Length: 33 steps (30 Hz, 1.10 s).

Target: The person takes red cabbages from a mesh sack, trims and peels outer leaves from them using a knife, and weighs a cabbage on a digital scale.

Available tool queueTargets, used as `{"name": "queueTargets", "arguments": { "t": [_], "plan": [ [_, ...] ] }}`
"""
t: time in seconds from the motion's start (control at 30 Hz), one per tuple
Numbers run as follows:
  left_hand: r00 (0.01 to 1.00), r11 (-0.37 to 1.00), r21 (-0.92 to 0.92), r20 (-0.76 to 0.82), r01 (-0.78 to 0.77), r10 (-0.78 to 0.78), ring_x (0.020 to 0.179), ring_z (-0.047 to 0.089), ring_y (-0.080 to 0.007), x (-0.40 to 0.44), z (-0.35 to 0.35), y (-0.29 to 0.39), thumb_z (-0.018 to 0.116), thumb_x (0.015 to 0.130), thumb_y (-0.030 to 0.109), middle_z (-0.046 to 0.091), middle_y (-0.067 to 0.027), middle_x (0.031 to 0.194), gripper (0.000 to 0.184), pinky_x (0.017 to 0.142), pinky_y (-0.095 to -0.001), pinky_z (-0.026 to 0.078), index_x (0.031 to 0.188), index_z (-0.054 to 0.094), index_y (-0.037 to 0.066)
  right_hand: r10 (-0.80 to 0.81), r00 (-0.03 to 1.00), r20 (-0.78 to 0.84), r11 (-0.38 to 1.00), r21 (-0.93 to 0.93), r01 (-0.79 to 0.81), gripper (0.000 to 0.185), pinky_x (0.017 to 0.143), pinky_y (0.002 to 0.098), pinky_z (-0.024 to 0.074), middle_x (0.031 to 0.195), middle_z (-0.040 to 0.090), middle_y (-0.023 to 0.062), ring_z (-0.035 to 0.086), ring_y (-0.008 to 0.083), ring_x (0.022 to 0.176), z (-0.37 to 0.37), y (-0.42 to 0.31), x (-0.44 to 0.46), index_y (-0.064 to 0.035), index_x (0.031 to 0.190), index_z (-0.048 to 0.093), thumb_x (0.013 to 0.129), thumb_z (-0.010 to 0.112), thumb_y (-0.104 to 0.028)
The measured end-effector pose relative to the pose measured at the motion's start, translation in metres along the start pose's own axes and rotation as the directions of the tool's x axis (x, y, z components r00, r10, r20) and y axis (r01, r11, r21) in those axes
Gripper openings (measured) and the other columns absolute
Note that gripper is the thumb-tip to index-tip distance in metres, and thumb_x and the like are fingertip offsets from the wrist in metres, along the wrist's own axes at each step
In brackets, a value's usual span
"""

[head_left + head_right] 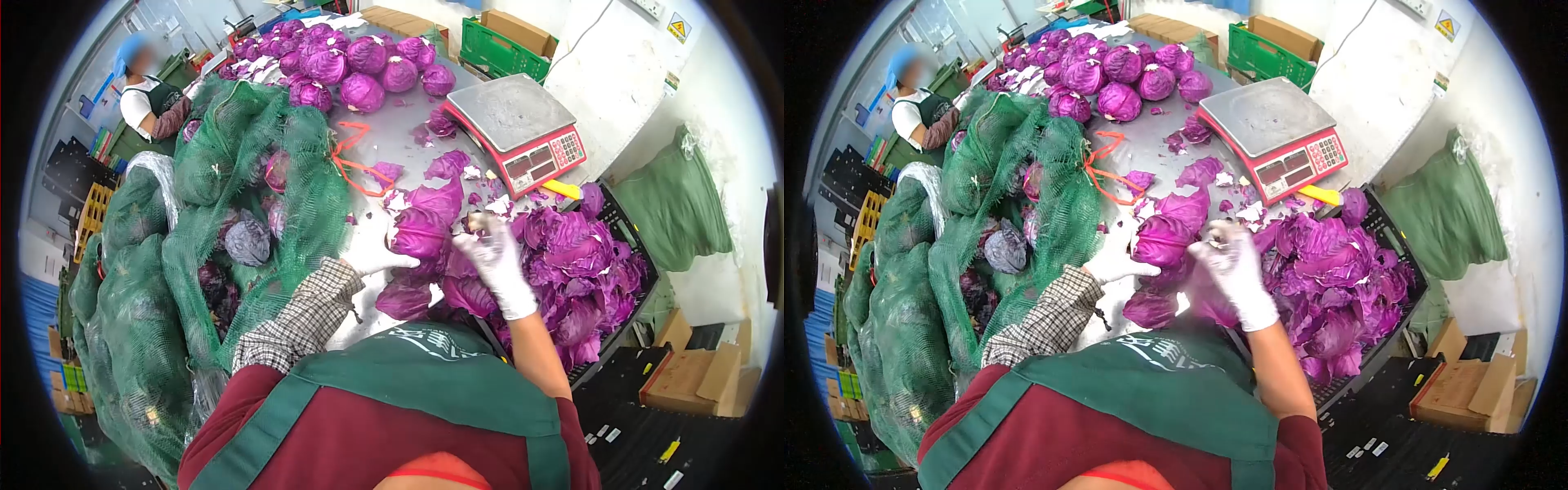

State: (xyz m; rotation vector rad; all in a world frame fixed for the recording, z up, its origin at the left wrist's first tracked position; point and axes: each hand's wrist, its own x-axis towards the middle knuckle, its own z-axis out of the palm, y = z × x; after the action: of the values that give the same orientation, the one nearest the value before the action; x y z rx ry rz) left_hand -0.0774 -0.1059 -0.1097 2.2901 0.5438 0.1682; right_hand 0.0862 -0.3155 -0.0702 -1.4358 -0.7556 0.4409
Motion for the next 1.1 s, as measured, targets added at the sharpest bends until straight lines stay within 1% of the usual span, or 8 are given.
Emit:
{"name": "queueTargets", "arguments": {
  "t": [0.13,0.23,0.33,0.5,0.63,0.83,0.87,1.1],
  "plan": [
    [0.999,0.999,-0.010,0.006,0.032,-0.032,0.138,0.022,-0.0365,-0.009,-0.010,0.026,0.089,0.057,0.039,0.024,-0.0224,0.146,0.116,0.114,-0.0448,0.021,0.146,0.023,0.004,0.056,0.985,0.161,0.890,-0.455,0.024,0.052,0.078,0.0300,0.0498,0.096,0.056,0.0105,0.059,0.0214,0.087,0.031,0.018,-0.019,-0.0028,0.115,0.053,0.073,0.080,-0.019],
    [0.998,0.989,0.134,-0.032,0.061,-0.057,0.142,0.017,-0.0334,-0.013,-0.002,0.013,0.089,0.059,0.031,0.018,-0.0218,0.150,0.119,0.114,-0.0436,0.023,0.149,0.014,0.003,0.083,0.982,0.168,0.982,-0.183,-0.051,0.046,0.080,0.0281,0.0472,0.099,0.056,0.0090,0.057,0.0181,0.090,0.029,0.058,-0.016,0.0011,0.119,0.049,0.078,0.070,-0.005],
    [0.999,0.924,-0.380,0.032,0.044,-0.034,0.138,0.027,-0.0271,-0.013,0.003,-0.014,0.084,0.064,0.011,0.021,-0.0174,0.151,0.109,0.111,-0.0407,0.030,0.149,0.016,0.005,0.017,0.991,0.133,0.846,-0.530,0.057,0.035,0.069,0.0260,0.0474,0.088,0.059,0.0042,0.057,0.0124,0.079,0.006,0.066,-0.004,0.0071,0.115,0.051,0.083,0.062,-0.002],
    [0.960,0.701,-0.665,0.259,0.258,-0.107,0.126,0.046,-0.0213,-0.014,-0.015,-0.015,0.078,0.069,-0.001,0.051,-0.0114,0.134,0.090,0.109,-0.0378,0.034,0.144,0.029,0.005,0.274,0.958,-0.082,0.935,-0.210,-0.286,0.029,0.081,0.0300,0.0486,0.102,0.065,0.0167,0.063,0.0216,0.095,-0.002,0.096,-0.007,0.0070,0.108,0.056,0.080,0.059,-0.001],
    [0.857,0.686,-0.517,0.251,0.512,-0.451,0.119,0.048,-0.0223,-0.008,-0.051,-0.028,0.075,0.075,0.037,0.053,-0.0079,0.130,0.083,0.097,-0.0399,0.038,0.141,0.036,0.005,0.284,0.954,-0.097,0.937,-0.182,-0.297,0.027,0.079,0.0304,0.0490,0.098,0.066,0.0139,0.064,0.0208,0.092,-0.001,0.097,-0.009,0.0067,0.107,0.056,0.081,0.059,-0.002],
    [0.933,0.845,-0.401,0.080,0.353,-0.352,0.130,0.041,-0.0308,0.047,-0.055,0.028,0.078,0.065,0.057,0.040,-0.0260,0.139,0.109,0.108,-0.0371,0.033,0.139,0.032,-0.008,0.070,0.997,0.020,0.904,-0.424,-0.055,0.020,0.072,0.0357,0.0482,0.084,0.060,0.0206,0.061,0.0352,0.079,0.014,0.070,-0.006,0.0020,0.091,0.055,0.078,0.062,-0.011],
    [0.844,0.883,0.144,-0.396,0.446,-0.362,0.102,0.059,-0.0232,0.050,-0.024,0.021,0.077,0.071,0.051,0.060,-0.0175,0.111,0.082,0.093,-0.0337,0.045,0.122,0.050,-0.007,0.100,0.995,-0.002,0.898,-0.431,-0.091,0.019,0.071,0.0357,0.0482,0.084,0.060,0.0201,0.061,0.0343,0.078,0.009,0.073,-0.006,0.0018,0.090,0.055,0.078,0.063,-0.011],
    [0.978,0.965,-0.262,-0.194,0.017,-0.070,0.124,0.045,-0.0264,-0.042,-0.035,-0.030,0.085,0.066,0.023,0.044,-0.0192,0.133,0.095,0.106,-0.0380,0.036,0.140,0.030,0.000,0.097,0.991,-0.089,0.979,-0.169,-0.111,0.009,0.065,0.0236,0.0434,0.077,0.054,0.0015,0.050,0.0105,0.068,-0.027,0.095,-0.001,-0.0029,0.091,0.054,0.082,0.056,0.000]
  ]
}}
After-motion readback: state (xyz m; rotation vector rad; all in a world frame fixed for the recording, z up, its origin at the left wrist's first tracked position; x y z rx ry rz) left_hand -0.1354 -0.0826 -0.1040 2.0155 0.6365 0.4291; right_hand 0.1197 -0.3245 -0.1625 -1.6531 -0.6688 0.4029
